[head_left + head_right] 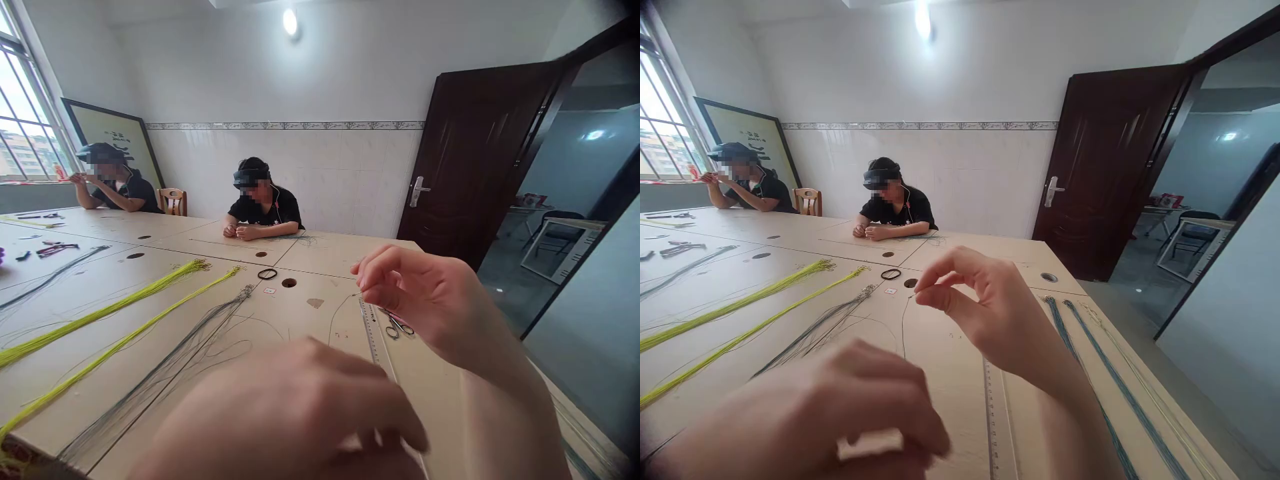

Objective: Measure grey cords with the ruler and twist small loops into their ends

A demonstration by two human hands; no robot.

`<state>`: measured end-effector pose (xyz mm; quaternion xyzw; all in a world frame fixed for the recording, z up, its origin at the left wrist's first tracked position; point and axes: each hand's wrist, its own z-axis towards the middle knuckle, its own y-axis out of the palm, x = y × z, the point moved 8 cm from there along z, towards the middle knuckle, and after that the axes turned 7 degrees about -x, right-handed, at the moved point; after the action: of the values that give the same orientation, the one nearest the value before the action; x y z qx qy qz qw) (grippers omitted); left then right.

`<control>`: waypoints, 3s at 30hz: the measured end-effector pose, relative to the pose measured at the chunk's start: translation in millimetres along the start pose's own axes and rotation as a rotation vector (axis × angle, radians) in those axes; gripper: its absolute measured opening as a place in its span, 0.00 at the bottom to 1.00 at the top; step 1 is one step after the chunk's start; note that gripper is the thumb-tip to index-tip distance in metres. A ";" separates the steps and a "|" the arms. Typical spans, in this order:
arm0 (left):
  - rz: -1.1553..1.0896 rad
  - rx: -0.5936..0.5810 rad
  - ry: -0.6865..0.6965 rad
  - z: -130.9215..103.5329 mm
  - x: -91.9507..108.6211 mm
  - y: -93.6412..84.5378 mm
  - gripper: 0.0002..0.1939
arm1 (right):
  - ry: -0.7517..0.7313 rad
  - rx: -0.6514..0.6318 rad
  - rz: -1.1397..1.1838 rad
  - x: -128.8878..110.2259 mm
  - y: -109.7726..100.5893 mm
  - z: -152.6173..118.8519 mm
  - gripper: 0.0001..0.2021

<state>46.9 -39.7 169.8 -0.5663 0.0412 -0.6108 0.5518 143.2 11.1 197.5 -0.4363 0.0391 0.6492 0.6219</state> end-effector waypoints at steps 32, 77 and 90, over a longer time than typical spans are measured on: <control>-0.757 0.140 -0.010 21.5 -24.7 -11.9 0.09 | -0.191 -0.067 0.252 -9.4 4.9 -3.6 0.03; 0.405 0.640 0.088 -15.5 12.4 -42.4 0.08 | -0.124 0.405 -0.757 -47.0 -18.1 -30.3 0.03; 0.489 0.944 -0.027 -61.4 33.9 -72.8 0.06 | 0.808 -0.700 -0.852 125.4 83.0 -138.0 0.07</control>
<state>-35.6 -71.2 219.0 -0.2382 -0.1144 -0.4088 0.8735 164.2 7.6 -5.5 -0.7971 -0.1193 0.1081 0.5819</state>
